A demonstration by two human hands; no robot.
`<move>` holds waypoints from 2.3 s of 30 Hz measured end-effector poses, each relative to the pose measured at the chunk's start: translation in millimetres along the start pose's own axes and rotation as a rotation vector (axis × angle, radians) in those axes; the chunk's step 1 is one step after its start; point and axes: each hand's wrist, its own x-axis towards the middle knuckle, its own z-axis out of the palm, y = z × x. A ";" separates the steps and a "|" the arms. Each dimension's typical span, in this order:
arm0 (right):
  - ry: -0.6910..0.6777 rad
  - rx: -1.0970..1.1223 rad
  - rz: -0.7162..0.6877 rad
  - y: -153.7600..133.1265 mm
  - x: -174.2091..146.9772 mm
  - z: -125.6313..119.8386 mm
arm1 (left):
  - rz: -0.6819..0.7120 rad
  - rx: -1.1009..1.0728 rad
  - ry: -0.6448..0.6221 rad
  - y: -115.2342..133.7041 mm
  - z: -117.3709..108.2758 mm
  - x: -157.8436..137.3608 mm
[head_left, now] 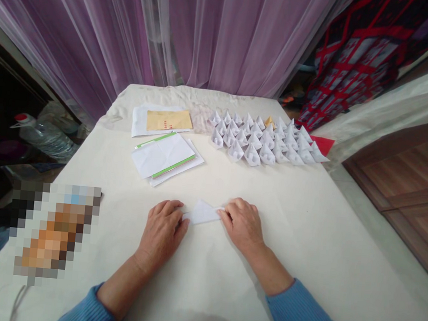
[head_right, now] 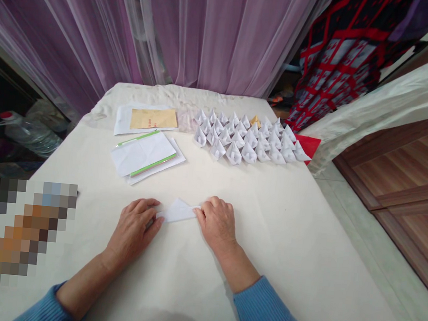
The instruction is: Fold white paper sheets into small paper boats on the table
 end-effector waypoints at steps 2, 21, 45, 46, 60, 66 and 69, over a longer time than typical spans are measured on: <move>0.007 -0.009 0.004 -0.4 0.1 0.3 | -0.005 0.004 0.002 0.7 0.0 0.8; 0.030 0.102 0.032 1.9 -2.3 3.1 | -0.035 -0.018 -0.017 2.2 -1.1 2.2; 0.028 0.158 0.057 3.1 -1.9 4.2 | -0.039 -0.067 -0.087 -3.0 -3.5 4.2; 0.030 0.156 0.058 3.0 -1.8 4.2 | -0.041 -0.066 -0.087 -3.0 -3.4 4.3; 0.093 0.225 0.000 -3.1 -3.5 8.3 | -0.103 -0.099 0.030 -6.3 6.1 0.3; 0.038 0.169 -0.018 -9.9 -2.3 5.8 | -0.037 -0.070 -0.058 -4.7 1.5 1.9; 0.043 0.147 0.020 -17.1 -1.7 4.4 | -0.032 -0.056 -0.065 -2.5 -0.8 3.1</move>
